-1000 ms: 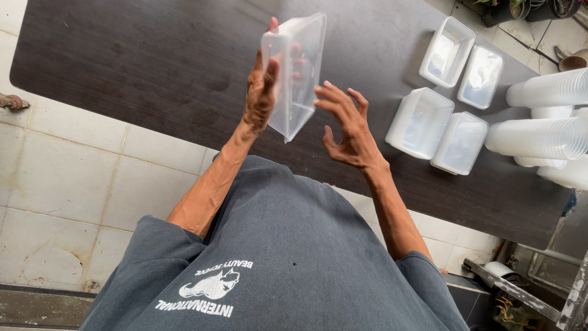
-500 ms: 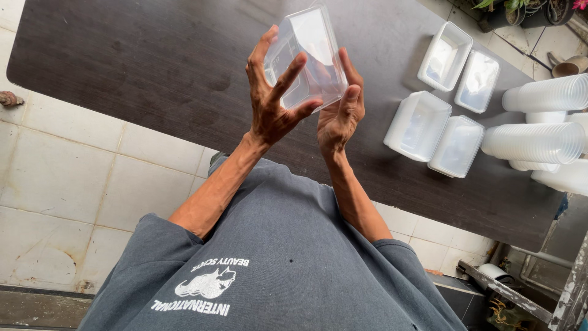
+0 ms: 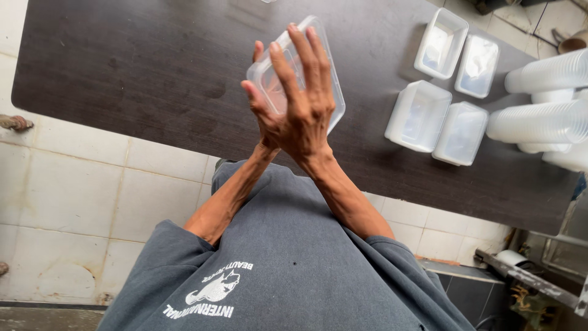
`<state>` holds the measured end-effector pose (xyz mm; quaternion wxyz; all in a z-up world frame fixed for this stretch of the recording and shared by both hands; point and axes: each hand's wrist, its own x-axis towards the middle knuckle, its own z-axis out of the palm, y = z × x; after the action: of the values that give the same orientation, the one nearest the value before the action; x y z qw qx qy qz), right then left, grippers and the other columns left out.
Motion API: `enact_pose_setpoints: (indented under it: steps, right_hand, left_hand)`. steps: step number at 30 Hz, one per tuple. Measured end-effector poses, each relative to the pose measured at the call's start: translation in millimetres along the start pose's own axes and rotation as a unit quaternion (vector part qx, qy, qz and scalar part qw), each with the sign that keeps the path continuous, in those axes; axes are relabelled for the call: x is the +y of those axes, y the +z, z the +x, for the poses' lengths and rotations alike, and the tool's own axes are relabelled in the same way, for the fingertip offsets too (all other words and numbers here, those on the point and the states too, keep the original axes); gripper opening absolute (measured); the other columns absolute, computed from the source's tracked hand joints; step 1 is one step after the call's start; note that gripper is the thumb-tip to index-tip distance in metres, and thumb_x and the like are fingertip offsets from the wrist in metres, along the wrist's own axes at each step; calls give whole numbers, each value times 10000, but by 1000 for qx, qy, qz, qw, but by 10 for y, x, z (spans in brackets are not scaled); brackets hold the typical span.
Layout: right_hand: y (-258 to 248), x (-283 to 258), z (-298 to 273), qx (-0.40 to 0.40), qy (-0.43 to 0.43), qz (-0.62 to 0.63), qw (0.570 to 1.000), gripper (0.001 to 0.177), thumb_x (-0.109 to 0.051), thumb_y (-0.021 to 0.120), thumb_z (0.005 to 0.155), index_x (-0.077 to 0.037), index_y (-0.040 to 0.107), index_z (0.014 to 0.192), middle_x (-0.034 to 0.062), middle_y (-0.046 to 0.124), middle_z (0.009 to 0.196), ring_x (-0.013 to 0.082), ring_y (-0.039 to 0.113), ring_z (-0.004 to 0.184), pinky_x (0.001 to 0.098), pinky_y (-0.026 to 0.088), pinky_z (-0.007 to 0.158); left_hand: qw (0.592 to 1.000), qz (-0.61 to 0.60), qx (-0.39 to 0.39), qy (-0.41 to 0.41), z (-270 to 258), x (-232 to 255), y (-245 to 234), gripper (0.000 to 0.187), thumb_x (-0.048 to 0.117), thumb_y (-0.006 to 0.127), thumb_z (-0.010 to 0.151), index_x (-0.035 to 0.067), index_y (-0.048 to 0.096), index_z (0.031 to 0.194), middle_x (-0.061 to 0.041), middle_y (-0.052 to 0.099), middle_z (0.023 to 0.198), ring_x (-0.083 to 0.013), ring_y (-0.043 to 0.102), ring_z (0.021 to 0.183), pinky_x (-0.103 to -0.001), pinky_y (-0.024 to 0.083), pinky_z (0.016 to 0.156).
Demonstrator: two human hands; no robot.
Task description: The person repeatedly picks up a clear plastic container and its lid from a table, closes the container, and places it on a growing stack. The person handles the containers one at a time, inspecting them briefly before stacking.
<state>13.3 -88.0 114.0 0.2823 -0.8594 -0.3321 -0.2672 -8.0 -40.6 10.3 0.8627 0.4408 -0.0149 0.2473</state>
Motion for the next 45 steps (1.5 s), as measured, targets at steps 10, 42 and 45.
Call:
enact_pose_setpoints:
  steps: [10,42,45]
  right_hand:
    - [301,-150,92,-7,1,-34,999,519,-427,749,969,-40,638,1296,247,462,1466,488,535,1311,575,575,998]
    - [390,326,-731,-148,-191,-77,967,558,-370,624,1102,-185,412,1583,202,259,1645,505,221,1495,791,127,1171]
    - [348,364,-758,-156,-179,-43,970,562,-423,619,1099,-142,451,1556,191,272,1638,529,226,1467,814,147,1134]
  left_hand:
    - [1000,8,-19,-13,-114,149,-69,719,619,423,1054,336,107,1636,-242,318,1619,-405,431,1448,-599,495,1138]
    - [842,-456,-142,-253,489,-258,-576,744,834,144,915,492,60,1570,-293,228,1605,-516,332,1440,-763,285,1164]
    - [847,-440,-153,-256,526,-340,-582,744,808,157,917,472,57,1573,-308,250,1602,-521,356,1429,-756,316,1153]
